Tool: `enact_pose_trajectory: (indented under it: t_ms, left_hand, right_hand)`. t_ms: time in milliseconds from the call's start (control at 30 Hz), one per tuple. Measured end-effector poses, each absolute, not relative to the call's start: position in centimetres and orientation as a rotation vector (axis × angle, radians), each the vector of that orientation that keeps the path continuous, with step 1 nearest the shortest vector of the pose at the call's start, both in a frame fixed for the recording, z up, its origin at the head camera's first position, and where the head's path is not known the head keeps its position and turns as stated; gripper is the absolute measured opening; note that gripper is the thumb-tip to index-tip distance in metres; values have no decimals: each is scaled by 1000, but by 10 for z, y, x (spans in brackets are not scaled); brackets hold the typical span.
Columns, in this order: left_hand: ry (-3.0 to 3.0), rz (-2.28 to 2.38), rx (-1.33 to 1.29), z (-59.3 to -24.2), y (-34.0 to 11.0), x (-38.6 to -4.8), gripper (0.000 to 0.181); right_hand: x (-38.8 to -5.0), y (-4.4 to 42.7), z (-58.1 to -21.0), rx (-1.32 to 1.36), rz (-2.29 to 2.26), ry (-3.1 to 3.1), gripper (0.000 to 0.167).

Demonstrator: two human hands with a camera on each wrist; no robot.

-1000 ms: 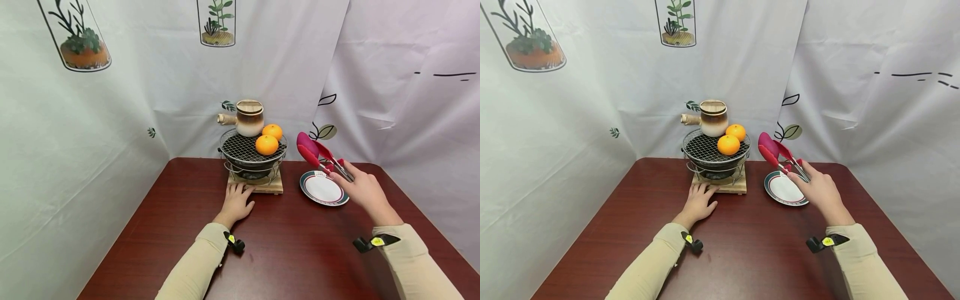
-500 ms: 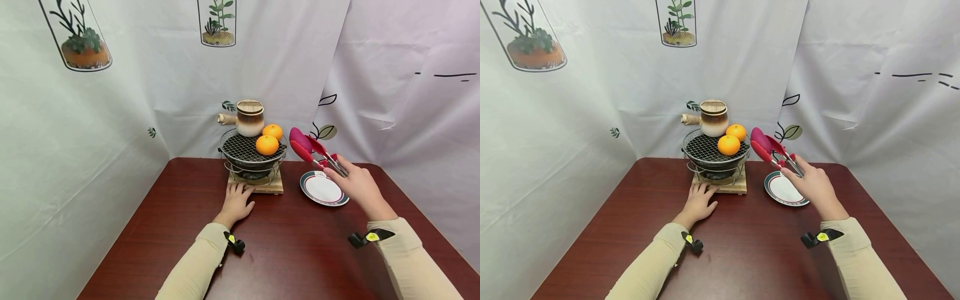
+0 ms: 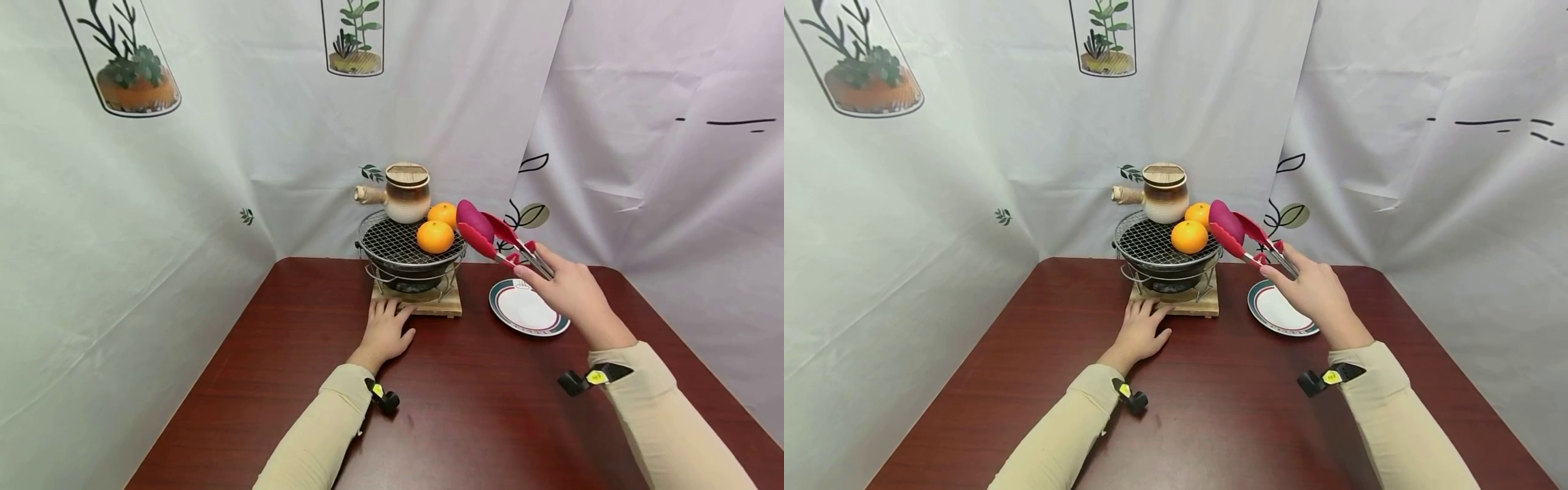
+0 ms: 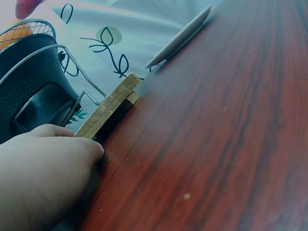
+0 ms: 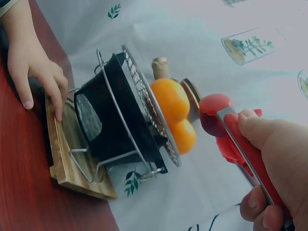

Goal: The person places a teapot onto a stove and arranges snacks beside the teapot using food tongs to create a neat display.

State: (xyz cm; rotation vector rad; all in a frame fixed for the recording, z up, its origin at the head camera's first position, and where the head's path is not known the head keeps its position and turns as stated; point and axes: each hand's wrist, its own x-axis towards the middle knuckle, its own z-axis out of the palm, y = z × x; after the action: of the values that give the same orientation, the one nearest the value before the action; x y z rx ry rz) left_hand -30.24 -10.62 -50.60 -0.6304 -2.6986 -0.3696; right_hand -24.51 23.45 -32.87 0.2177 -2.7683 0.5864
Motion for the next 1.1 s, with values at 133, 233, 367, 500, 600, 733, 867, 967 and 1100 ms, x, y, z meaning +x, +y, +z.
enact_pose_trajectory:
  t_ms: [133,233,367,500,600,733,867,967,1100]
  left_hand:
    - [-2696,-369,-627,-506,-106,-303,50]
    - [-2707,-374,-624,-507,-106,-303,51]
    - [-2715,-369,-618,-507,-106,-304,50]
    - [-2721,-359,-616,-508,-106,-304,50]
    - [-2718,-354,-619,-507,-106,-304,50]
    - [-2715,-347,-621,-507,-106,-304,50]
    - [-2718,-346,-621,-508,-106,-304,50]
    - [-2718,-350,-619,-507,-106,-304,50]
    - [-2720,-352,-615,-506,-106,-303,51]
  right_hand:
    - [-247,227,-326,234,583,-2776,89]
    - [-248,220,-322,246,588,-2778,89]
    - [-249,210,-318,257,607,-2782,89]
    - [-250,200,-314,279,621,-2781,87]
    - [-252,194,-313,304,626,-2775,86]
    - [-255,185,-313,335,628,-2782,87]
    - [-259,175,-313,357,624,-2796,89]
    - [-261,168,-313,372,623,-2798,90]
    - [-264,157,-312,385,623,-2792,90]
